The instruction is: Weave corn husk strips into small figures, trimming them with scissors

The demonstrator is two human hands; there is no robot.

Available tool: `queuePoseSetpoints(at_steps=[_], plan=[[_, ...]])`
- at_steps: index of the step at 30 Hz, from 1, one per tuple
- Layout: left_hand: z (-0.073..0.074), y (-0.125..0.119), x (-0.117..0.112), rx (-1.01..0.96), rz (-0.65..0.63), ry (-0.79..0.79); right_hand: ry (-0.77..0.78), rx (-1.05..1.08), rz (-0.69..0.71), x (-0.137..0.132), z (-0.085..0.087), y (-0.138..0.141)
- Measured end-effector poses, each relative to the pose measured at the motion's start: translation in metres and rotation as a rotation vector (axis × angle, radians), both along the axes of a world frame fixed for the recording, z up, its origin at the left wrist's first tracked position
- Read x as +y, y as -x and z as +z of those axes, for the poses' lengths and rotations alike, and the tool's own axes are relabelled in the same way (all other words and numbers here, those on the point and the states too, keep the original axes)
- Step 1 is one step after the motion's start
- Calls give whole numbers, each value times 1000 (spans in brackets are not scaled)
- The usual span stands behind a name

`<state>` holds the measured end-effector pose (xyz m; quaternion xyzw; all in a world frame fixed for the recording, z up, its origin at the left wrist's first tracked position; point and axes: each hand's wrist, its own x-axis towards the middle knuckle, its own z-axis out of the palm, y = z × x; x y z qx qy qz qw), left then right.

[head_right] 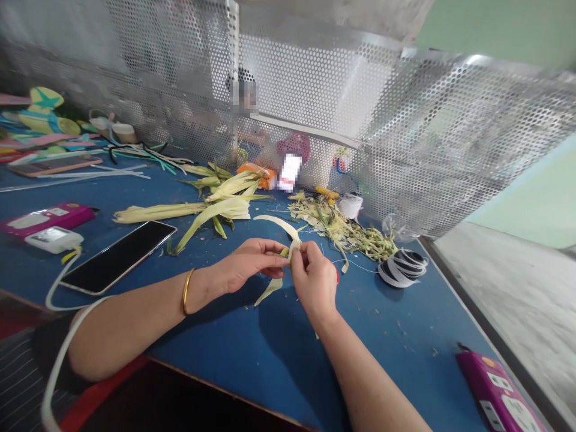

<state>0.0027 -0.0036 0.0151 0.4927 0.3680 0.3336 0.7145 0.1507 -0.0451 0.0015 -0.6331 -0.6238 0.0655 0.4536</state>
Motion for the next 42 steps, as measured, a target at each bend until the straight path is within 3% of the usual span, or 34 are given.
queuePoseSetpoints(at_steps=[4, 10, 16, 19, 26, 32, 36, 42], plan=[[-2, -2, -1, 34, 23, -65, 38, 241, 66, 3, 0, 2], [0, -1, -3, 94, -46, -91, 87, 651, 302, 11, 3, -5], [-5, -1, -1, 173, -63, -62, -16, 797, 261, 10, 13, -10], [-7, 0, -1, 185, -104, -78, -57, 743, 183, 9, 18, -13], [-5, 1, -6, 167, -176, -86, 31, 612, 133, 9, 16, -18], [-5, 0, 0, 125, -37, -36, -12, 258, 141, 4, 15, -19], [-4, 1, 4, 69, 79, -49, 59, 211, 241, 2, 18, -17], [1, -1, 2, 32, 103, -84, 235, 245, 320, 4, 18, -19]])
